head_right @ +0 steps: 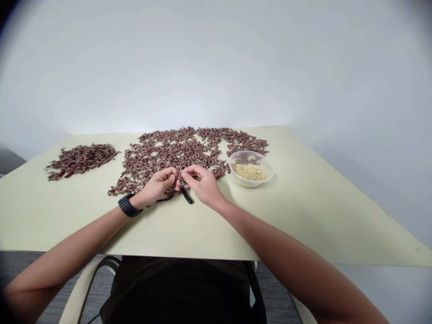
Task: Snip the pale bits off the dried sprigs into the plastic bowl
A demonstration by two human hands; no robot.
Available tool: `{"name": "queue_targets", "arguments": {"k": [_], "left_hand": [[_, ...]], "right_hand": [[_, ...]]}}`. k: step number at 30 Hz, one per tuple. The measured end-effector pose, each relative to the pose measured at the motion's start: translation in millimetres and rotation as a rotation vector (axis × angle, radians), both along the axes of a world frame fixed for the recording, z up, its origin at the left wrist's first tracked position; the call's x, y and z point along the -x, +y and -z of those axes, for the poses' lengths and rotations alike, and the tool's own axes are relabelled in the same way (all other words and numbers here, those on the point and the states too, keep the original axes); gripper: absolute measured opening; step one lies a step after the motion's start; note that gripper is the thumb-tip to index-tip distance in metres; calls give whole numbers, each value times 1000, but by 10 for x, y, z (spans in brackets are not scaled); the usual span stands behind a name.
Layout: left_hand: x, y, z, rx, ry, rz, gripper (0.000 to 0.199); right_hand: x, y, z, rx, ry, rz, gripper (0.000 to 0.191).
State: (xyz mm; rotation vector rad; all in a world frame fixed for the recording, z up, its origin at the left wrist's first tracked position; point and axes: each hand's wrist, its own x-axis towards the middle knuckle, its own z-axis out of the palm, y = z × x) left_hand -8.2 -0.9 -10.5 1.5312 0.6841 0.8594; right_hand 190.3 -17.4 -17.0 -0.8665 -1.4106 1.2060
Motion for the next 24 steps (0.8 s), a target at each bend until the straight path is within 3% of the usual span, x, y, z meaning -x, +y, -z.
{"name": "queue_targets", "arguments": {"k": [5,10,14,19,24], "left_hand": [[-10,-27,-26,286,-139,122,21],[-3,-51,-63,439,-169,203,10],[9,-66,-66,562,-185,252,9],[6,-52,-32,645,-235,219,14],[-22,-52,-39,621,-139,173,17]], "right_hand": [[4,-1,-4,-29,12,-15,22],[12,-11,-27,106,145,-107,22],[5,-5,-24,77,123,-121,22],[6,5,1,-33,20,-12,22],[-19,39,29,-84,-107,76,22]]}}
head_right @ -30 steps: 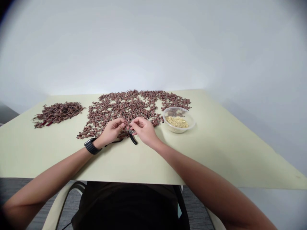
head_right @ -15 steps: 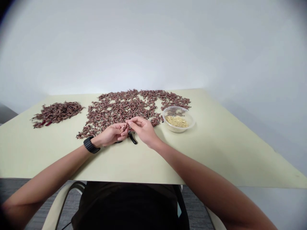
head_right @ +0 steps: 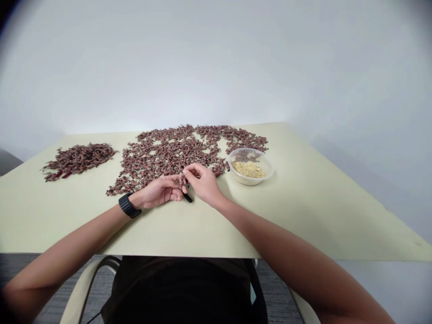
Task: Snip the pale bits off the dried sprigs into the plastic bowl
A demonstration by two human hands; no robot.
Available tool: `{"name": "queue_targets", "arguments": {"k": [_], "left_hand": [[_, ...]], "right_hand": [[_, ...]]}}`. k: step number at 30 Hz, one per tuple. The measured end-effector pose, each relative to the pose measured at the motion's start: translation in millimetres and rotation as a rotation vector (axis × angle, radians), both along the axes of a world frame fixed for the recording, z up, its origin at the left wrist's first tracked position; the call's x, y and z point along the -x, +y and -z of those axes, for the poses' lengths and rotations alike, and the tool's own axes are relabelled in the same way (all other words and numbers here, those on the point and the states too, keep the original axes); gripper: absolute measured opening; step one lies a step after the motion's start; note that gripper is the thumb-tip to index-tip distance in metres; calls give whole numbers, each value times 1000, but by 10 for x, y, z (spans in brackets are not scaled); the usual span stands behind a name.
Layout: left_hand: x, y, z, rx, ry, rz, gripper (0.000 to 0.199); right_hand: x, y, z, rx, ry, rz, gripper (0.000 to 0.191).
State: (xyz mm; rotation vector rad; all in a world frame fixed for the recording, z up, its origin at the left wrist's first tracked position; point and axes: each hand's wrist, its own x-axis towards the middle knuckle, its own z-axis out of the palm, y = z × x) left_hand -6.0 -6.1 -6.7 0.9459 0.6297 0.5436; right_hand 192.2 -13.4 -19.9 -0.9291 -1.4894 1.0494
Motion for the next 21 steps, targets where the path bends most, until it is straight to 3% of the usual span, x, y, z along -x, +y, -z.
{"name": "queue_targets", "arguments": {"k": [9,15,21], "left_hand": [[-43,-66,-17,-296,195,-40,34],[-112,-118,-35,-549,328,-135,40],[-125,-138,-31,-644,363,-205,39]], "right_hand": [[-42,47,39,-65,-138,42,19],[-65,-20,-67,-235,-243,184,16],[-74,-65,-131,-301,-332,188,12]]}}
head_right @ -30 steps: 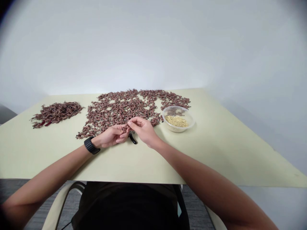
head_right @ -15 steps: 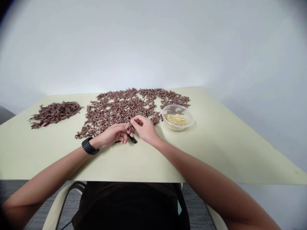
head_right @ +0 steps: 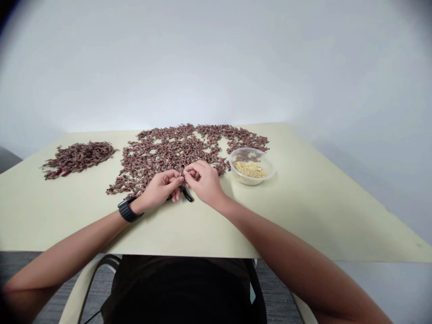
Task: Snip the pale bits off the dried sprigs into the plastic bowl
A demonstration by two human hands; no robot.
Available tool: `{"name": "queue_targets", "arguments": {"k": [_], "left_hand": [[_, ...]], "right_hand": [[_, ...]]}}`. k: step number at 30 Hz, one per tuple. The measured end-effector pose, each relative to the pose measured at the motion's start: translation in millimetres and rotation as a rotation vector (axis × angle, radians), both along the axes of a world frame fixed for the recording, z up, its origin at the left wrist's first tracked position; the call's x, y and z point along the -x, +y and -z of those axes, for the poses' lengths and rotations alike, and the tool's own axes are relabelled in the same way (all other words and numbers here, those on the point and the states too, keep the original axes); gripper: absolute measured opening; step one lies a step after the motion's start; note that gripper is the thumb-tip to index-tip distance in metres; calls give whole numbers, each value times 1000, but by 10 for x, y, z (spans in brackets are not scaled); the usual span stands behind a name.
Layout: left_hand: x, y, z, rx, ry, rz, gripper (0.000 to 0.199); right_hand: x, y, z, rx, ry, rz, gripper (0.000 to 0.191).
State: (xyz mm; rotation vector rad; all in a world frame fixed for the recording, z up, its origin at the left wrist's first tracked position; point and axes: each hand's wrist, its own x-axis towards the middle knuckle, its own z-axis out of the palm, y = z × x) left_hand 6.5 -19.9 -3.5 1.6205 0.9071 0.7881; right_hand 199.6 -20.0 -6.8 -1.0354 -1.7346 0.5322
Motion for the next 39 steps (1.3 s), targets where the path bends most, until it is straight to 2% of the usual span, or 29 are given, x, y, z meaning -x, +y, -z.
{"name": "queue_targets", "arguments": {"k": [25,31,35,39], "left_hand": [[21,-47,38,-157,91,-62,31],[26,-79,7,-341,264,-135,29],[37,-68,-8,-449,359,-154,26],[53,-56,-19,-379,295,-108,27]], "right_hand": [[28,-22,26,33,-18,-38,14],[51,-52,16,29,-20,-39,14],[43,-18,47,163,104,-85,14],[-1,54,51,457,276,-223,23]]}}
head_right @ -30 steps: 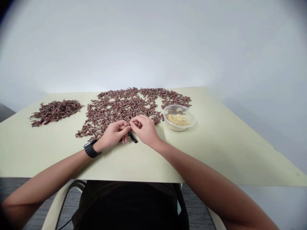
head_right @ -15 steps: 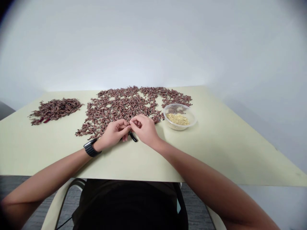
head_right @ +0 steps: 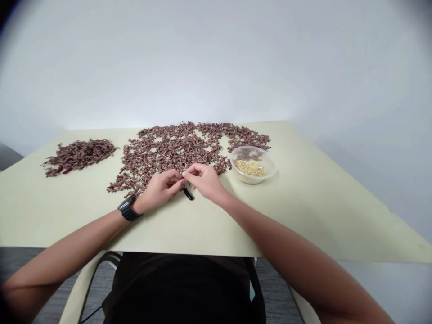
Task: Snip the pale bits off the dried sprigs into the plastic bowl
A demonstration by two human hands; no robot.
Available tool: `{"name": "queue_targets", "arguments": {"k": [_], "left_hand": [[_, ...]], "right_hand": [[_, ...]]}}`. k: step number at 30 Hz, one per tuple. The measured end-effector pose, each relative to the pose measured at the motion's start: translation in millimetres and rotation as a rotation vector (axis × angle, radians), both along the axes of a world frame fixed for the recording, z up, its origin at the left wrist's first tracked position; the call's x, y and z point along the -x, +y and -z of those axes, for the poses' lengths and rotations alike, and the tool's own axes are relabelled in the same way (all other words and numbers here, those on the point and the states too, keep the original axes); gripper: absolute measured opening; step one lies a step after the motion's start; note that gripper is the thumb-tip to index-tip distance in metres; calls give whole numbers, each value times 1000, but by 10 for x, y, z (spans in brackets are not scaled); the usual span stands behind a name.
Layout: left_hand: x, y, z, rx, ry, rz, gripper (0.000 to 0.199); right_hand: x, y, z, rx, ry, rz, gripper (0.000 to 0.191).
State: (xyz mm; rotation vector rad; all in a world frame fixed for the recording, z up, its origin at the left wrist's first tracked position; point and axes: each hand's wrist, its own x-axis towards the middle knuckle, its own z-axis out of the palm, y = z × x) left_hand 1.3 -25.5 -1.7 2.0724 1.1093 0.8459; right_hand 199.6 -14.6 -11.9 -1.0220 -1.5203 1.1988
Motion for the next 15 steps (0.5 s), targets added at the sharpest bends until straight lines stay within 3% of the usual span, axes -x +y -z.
{"name": "queue_targets", "arguments": {"k": [3,7,15], "left_hand": [[-1,-3,-31,68,-67,51,29],[-11,-15,-91,110,-79,99,36],[23,38,-57,376,-202,196,44]], "right_hand": [[-33,43,-11,147,98,-75,30],[-57,61,-24,244,196,-52,39],[-90,74,3,252,188,-192,33]]}}
